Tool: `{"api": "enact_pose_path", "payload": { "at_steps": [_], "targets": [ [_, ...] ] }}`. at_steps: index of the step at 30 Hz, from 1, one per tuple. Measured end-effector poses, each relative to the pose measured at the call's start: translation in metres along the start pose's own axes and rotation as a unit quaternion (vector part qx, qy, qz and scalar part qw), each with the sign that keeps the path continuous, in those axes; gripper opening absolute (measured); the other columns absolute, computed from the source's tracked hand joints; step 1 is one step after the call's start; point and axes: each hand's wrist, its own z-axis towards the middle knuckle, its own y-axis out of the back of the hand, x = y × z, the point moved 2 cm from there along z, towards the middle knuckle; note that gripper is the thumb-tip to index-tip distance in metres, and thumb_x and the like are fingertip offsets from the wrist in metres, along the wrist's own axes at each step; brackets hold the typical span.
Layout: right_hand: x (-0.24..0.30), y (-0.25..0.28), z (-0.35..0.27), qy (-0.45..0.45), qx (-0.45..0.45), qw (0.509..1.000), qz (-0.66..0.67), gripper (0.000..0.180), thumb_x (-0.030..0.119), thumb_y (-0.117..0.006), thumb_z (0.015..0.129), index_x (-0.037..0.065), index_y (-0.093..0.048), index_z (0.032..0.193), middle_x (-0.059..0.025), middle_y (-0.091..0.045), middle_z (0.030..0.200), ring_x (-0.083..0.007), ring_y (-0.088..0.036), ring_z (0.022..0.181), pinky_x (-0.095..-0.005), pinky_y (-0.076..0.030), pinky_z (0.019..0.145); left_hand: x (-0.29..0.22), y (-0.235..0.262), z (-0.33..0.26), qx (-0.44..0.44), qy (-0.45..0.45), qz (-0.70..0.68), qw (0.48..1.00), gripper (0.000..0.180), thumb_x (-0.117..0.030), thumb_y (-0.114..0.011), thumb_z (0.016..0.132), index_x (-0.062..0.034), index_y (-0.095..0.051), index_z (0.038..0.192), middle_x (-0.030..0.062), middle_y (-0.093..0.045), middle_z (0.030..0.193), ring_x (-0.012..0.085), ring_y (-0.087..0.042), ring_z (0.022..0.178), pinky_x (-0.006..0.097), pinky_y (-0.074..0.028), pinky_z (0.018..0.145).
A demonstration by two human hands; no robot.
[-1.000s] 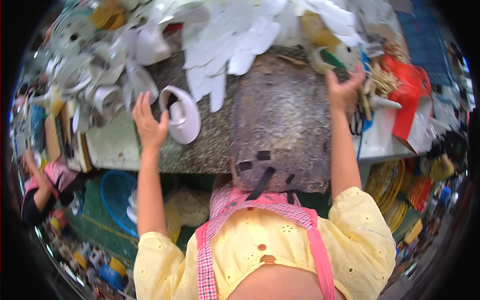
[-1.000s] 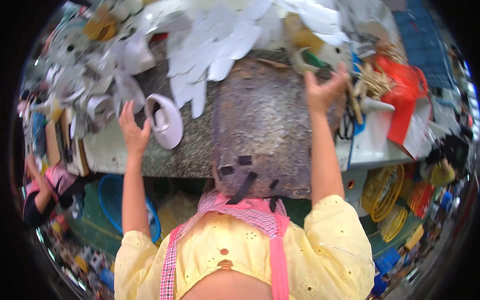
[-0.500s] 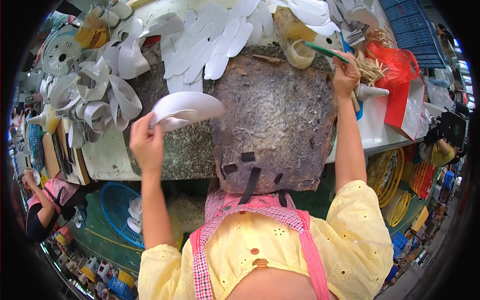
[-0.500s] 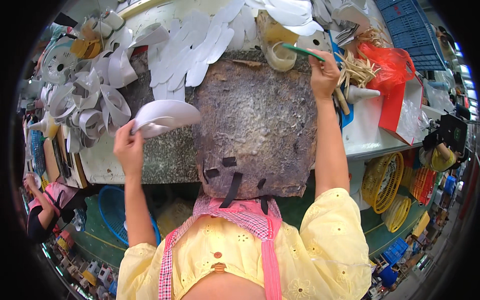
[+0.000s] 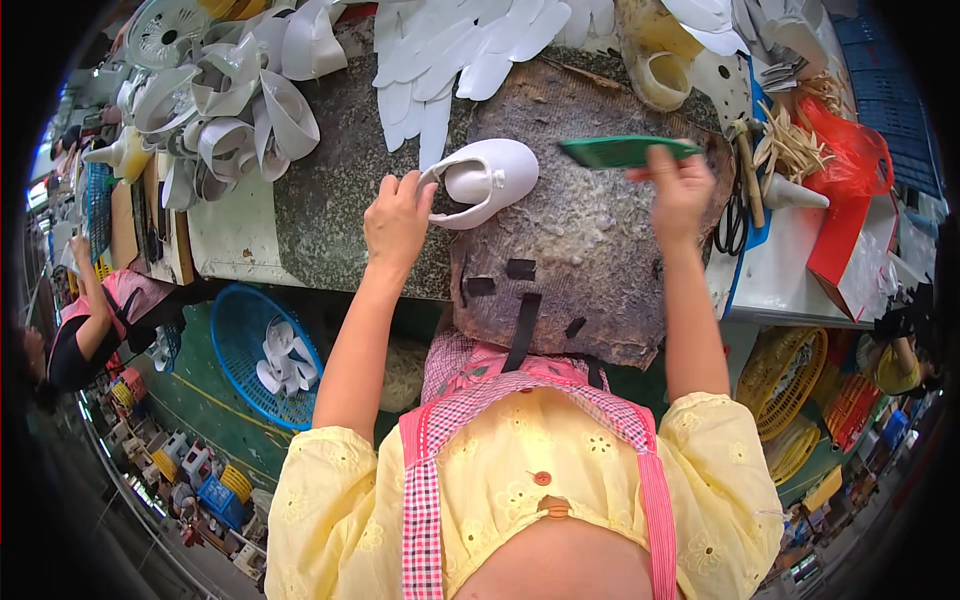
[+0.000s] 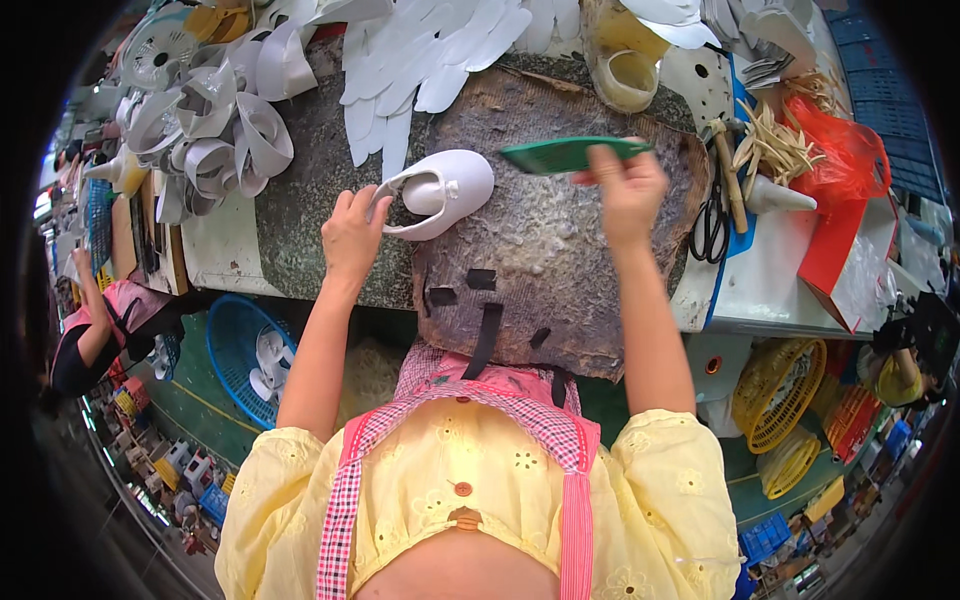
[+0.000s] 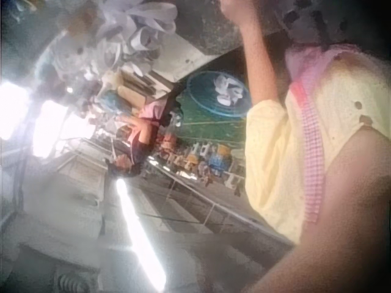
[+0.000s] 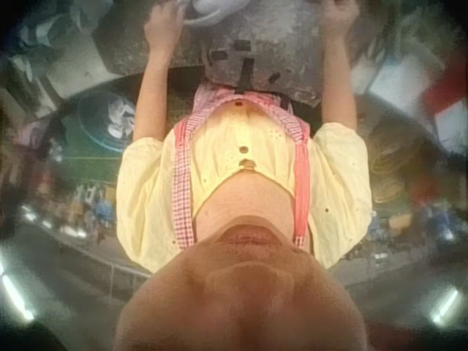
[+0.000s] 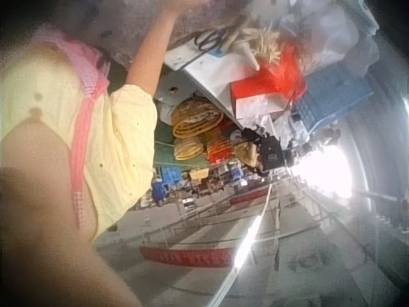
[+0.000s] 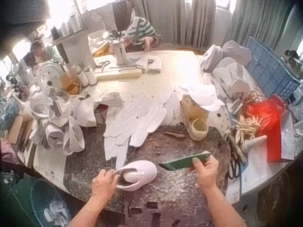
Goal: The person applies adhesive to white shoe components with a brush, taking the adhesive from a glue container.
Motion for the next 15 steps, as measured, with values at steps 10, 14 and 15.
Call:
{"api": "enact_pose_path", "payload": {
  "at_steps": [10,14,15],
  "targets": [
    [-0.054,-0.076,0.003,0.110,0.216,0.950,-0.198,0.009,0.002,-0.058,0.074,0.006,-0.061,0.082,-0.0060,-0.062,0.072,-0.0139,-0.059,0.062,-0.0238,-0.045,0.053,0.009,-0.009,0.000,0.063,0.039,-0.013,0.997,0.019,-0.017,-0.059,0.076,-0.0071,-0.057,0.092,0.0109,-0.049,0.072,0.0290,-0.056,0.066,0.038,-0.046,0.056],
    [-0.051,-0.050,-0.021,0.122,0.283,0.931,-0.193,0.012,-0.004,-0.056,0.075,0.004,-0.060,0.083,-0.0060,-0.060,0.073,-0.0123,-0.055,0.062,-0.0253,-0.045,0.055,0.000,0.004,-0.002,-0.074,-0.069,-0.053,0.993,0.033,-0.016,-0.068,0.068,-0.0051,-0.056,0.097,0.0074,-0.046,0.073,0.0247,-0.049,0.078,0.035,-0.043,0.066],
    [-0.051,-0.049,-0.021,0.120,0.283,0.931,-0.196,0.012,-0.004,-0.056,0.075,0.004,-0.060,0.083,-0.0060,-0.060,0.073,-0.0123,-0.055,0.062,-0.0253,-0.045,0.055,-0.001,0.005,-0.005,-0.073,-0.069,-0.055,0.993,0.033,-0.016,-0.068,0.068,-0.0051,-0.056,0.097,0.0074,-0.046,0.073,0.0247,-0.049,0.078,0.035,-0.043,0.066]
  ]
}}
